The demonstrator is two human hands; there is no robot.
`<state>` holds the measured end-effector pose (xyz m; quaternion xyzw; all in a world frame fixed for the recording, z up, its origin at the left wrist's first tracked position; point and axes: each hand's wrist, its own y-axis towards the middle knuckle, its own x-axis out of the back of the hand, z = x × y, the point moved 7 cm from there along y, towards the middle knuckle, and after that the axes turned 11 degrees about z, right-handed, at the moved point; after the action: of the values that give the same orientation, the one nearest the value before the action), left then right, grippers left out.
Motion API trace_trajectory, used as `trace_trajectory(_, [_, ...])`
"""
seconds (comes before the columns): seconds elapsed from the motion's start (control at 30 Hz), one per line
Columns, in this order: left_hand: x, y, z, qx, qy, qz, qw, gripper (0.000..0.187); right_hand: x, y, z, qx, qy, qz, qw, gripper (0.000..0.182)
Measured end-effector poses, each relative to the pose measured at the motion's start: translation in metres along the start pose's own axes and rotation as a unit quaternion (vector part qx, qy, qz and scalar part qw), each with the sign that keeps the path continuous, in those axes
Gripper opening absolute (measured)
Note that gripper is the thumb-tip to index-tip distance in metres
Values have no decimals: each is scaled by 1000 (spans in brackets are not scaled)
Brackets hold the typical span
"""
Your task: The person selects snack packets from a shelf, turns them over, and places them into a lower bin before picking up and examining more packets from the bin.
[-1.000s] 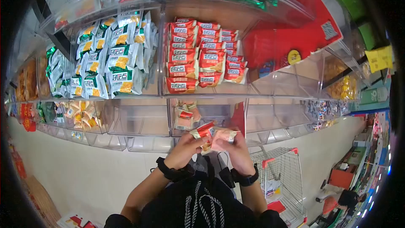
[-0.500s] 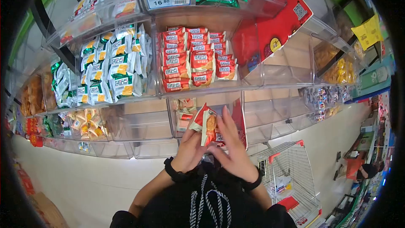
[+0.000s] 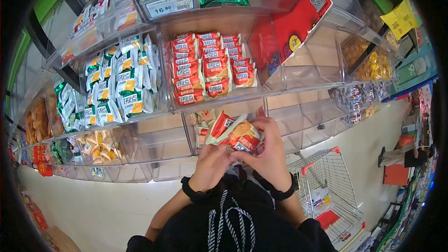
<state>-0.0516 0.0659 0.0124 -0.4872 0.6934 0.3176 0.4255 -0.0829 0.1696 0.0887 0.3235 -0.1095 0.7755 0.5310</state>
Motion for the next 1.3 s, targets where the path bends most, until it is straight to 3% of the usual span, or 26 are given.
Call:
trace_trajectory(0.07, [2,0,-3,-11,10,-21,1000,46,-1,-5,-18,-71,-11,11,997,62])
trace_trajectory(0.17, [12,1,1,14,6,-50,999,42,9,-4,-20,-84,-10,6,996,64])
trace_trajectory(0.23, [9,3,-1,12,-1,-52,999,38,16,-4,-20,-106,64,27,992,61])
trace_trajectory(0.3, [8,4,-1,7,-2,-63,998,36,9,-7,-35,-117,118,111,980,52])
trace_trajectory(0.33, [9,4,-1,1,-4,-74,997,34,6,-7,-45,-95,231,63,966,40])
trace_trajectory(0.37, [9,4,-1,0,-3,-76,997,34,5,-9,-47,-95,233,64,966,40])
trace_trajectory(0.43, [8,5,-1,-7,-20,-67,998,29,9,-12,-53,-119,442,-35,889,27])
trace_trajectory(0.5, [10,6,1,-24,-20,-71,997,27,4,-9,-54,-121,482,-37,867,27])
trace_trajectory(0.6, [17,5,3,-34,-19,-67,997,25,-9,-8,-50,-120,602,-44,788,37])
trace_trajectory(0.8, [9,5,1,-66,4,-78,995,25,-12,-5,-40,-121,574,-32,809,46])
trace_trajectory(1.3, [-10,2,-3,-124,115,-83,982,40,-6,-10,-41,-162,551,23,818,47])
